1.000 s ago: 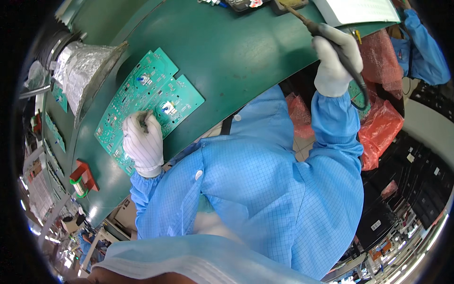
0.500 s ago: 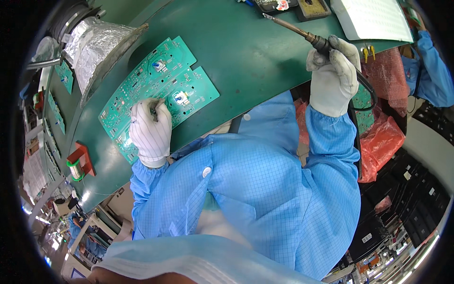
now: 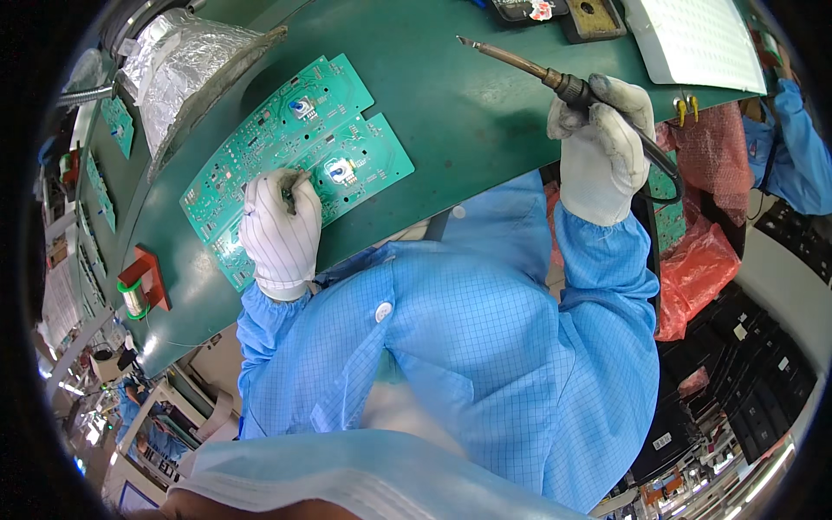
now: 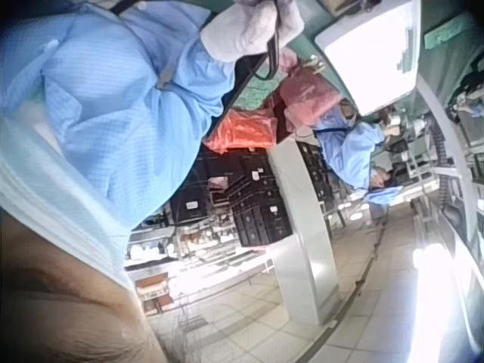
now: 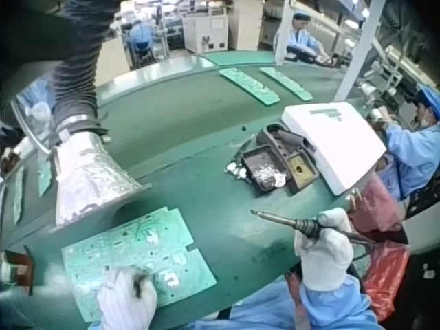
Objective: Soldering electronic components onto circuit boards and inspecting them at a manual assembly station.
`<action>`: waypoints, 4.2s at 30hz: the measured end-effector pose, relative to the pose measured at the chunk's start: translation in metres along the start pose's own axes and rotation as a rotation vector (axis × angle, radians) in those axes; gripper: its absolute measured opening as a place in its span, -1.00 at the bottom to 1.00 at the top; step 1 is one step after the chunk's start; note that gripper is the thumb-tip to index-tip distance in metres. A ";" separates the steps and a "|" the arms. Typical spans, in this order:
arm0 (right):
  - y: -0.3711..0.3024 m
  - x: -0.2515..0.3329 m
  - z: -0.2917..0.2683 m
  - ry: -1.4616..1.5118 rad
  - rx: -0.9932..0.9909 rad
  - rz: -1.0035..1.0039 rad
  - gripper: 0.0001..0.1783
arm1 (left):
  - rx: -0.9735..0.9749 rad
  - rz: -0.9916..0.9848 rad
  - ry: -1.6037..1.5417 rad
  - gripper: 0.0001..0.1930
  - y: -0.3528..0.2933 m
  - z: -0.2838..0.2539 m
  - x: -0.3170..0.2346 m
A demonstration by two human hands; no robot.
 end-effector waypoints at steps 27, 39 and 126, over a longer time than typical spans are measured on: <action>-0.080 -0.031 0.111 -0.523 0.318 -0.152 -0.62 | 0.547 -0.246 -0.513 -0.80 0.044 -0.012 0.009; -0.082 -0.002 0.139 -0.902 0.405 -0.605 -0.70 | 0.436 0.182 -0.069 -0.86 0.075 -0.009 -0.027; -0.103 0.030 0.212 -1.002 0.465 -0.765 -0.72 | 0.196 -0.084 -0.107 -0.86 0.000 -0.021 0.034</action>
Point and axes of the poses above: each hand's wrist, its own y-axis towards the middle knuckle, its own z-axis out of the palm, x = y × z, the point moved 10 cm from there along y, towards the middle knuckle, and after that the axes turned 11 degrees about -y, right-handed, at the moved point
